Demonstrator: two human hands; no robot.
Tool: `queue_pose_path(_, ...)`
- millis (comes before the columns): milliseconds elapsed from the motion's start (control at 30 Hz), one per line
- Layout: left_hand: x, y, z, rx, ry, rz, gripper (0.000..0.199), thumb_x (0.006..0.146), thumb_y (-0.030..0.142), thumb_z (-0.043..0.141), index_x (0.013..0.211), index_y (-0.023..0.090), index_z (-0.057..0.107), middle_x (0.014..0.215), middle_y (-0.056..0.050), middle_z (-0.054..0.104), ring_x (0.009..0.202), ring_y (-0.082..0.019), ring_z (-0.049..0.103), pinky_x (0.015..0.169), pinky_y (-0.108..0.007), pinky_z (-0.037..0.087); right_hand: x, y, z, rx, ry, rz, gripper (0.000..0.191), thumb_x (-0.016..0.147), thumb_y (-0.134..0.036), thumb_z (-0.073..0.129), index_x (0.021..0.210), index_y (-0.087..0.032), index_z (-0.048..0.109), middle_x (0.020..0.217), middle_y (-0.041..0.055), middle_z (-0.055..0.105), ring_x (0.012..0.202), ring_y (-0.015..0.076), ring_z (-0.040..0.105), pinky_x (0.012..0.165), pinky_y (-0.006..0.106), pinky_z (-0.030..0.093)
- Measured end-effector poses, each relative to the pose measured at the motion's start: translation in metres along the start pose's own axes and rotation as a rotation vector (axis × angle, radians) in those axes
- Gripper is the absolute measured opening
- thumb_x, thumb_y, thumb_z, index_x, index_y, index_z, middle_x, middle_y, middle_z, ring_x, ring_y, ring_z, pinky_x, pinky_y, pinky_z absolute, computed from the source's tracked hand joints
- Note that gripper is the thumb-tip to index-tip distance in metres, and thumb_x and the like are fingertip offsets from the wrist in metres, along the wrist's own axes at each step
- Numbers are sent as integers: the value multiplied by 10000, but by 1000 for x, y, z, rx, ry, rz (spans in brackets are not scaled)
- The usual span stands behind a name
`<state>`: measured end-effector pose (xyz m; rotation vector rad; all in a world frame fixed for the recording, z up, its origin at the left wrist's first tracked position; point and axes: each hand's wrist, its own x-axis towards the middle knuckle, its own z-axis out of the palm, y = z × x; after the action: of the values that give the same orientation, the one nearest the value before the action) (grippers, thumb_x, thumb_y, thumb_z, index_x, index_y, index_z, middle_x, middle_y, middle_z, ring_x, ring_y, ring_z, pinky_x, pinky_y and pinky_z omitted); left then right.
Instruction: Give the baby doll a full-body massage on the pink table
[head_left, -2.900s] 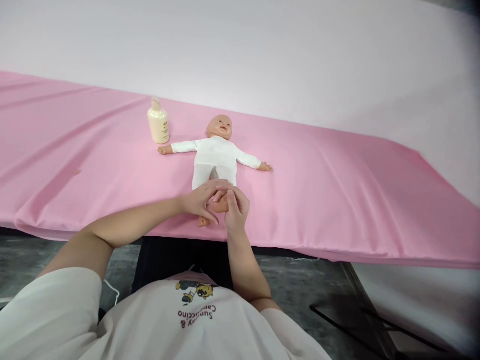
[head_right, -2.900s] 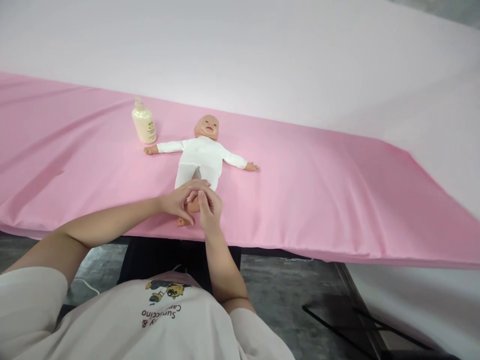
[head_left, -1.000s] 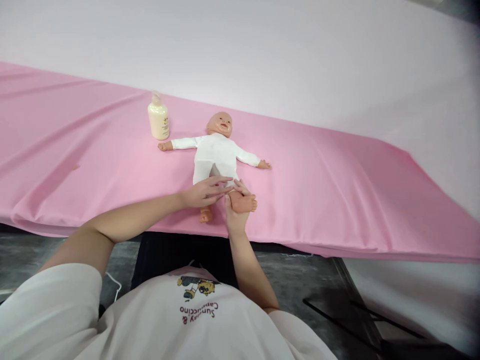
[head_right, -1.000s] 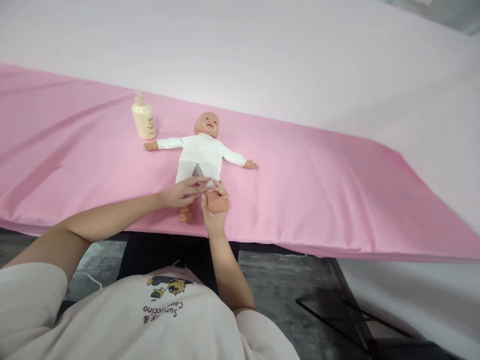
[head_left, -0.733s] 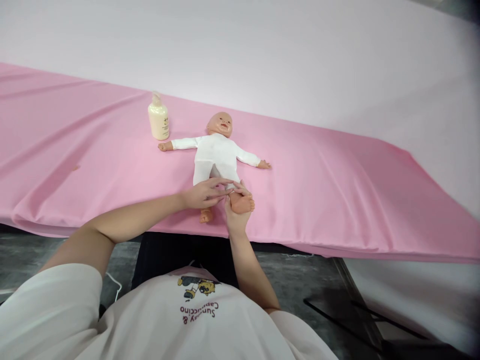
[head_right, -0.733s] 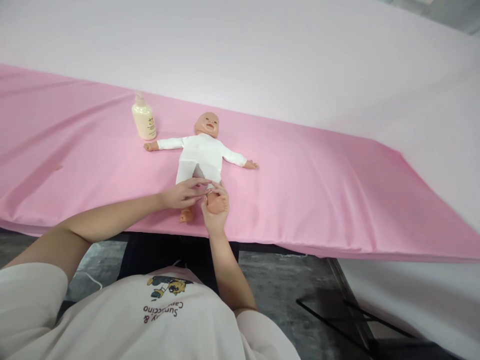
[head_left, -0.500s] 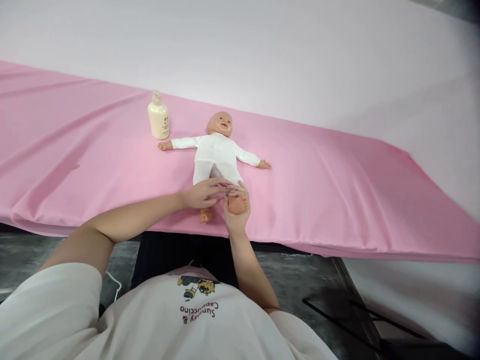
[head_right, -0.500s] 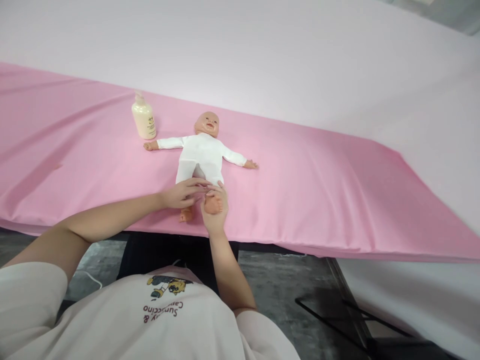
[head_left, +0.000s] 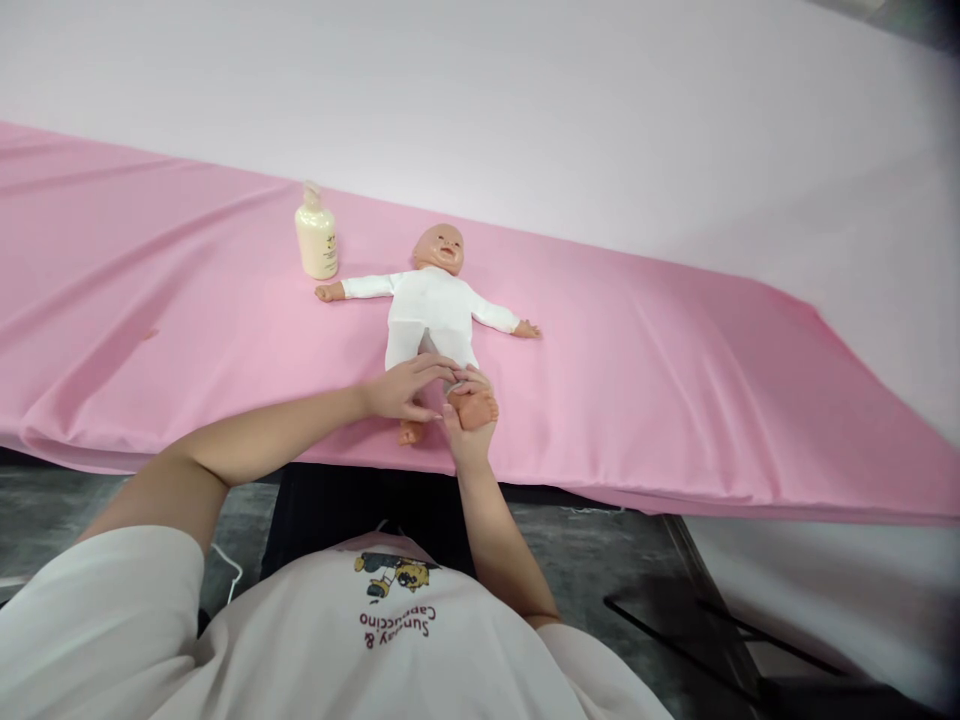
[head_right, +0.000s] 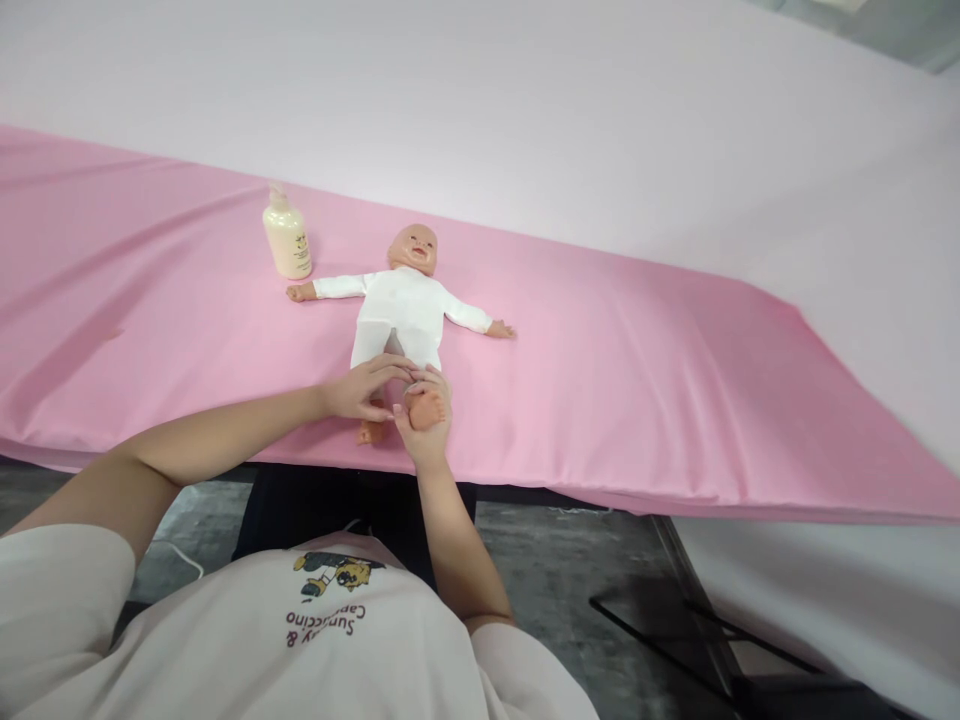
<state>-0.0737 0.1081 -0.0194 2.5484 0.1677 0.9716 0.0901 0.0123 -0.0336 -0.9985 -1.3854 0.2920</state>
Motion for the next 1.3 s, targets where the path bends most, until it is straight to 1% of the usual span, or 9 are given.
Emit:
queue_pose_path(100,0,-1,3,-3,17,-15,643,849,604,696,1306,175,549,1376,-206,564,1292,-328,562,1111,-530,476,-1,1,-1,35,-19,-6,255,827,-410,724,969,-233,608,1172,69,644,1365,274,527,1186,526,421)
queue_pose_path(333,0,-2,5,18,55,7,556,897,594,641,1239,164,556,1348,-214,574,1274,-322,566,1088,-545,485,-4,5,0,74,-75,-25,255,853,-438,683,1003,-240,629,1229,66,597,1403,266,473,1211,509,374)
queue_pose_path(600,2,2,3,-10,53,-17,504,910,598,619,1171,169,579,1328,-215,594,1285,-323,566,1098,-550,477,-3,1,-1,23,-92,-67,244,862,-460,672,981,-251,635,1225,68,593,1363,274,494,1198,537,389)
queue_pose_path(700,1,1,3,3,49,-13,518,912,600,617,1187,163,577,1329,-221,595,1277,-322,573,1088,-550,485,-2,-1,-2,5,-87,-74,288,906,-520,576,938,-245,656,1202,74,614,1342,288,507,1192,553,383)
queue_pose_path(800,0,0,4,33,50,6,509,927,604,593,1166,155,581,1318,-226,602,1268,-317,581,1069,-538,502,-2,-3,-3,34,-91,-46,348,939,-530,510,870,-232,676,1200,84,618,1298,291,537,1167,547,402)
queue_pose_path(900,0,0,4,40,45,23,486,944,597,569,1143,154,587,1312,-219,605,1266,-309,582,1064,-521,510,-2,-4,-4,77,-93,-20,288,920,-480,571,842,-225,681,1183,85,622,1265,288,555,1119,527,445)
queue_pose_path(1033,1,3,4,41,38,58,448,954,549,582,1167,155,592,1315,-205,606,1253,-302,587,1065,-497,513,-3,-4,-5,104,-56,-16,215,898,-423,614,831,-225,665,1095,80,634,1125,266,616,1009,500,528)
queue_pose_path(1167,1,4,5,50,30,94,560,914,556,645,1284,145,558,1336,-213,597,1272,-315,574,1088,-507,498,-5,-6,-4,131,24,-24,147,895,-363,629,848,-224,629,1070,68,627,1033,233,639,971,484,555)
queue_pose_path(1300,-3,-1,7,9,52,62,806,832,604,724,1436,147,448,1348,-219,590,1294,-336,560,1106,-538,480,-5,-7,-1,53,77,-62,98,904,-309,629,872,-228,585,934,22,638,934,189,655,1182,563,407)
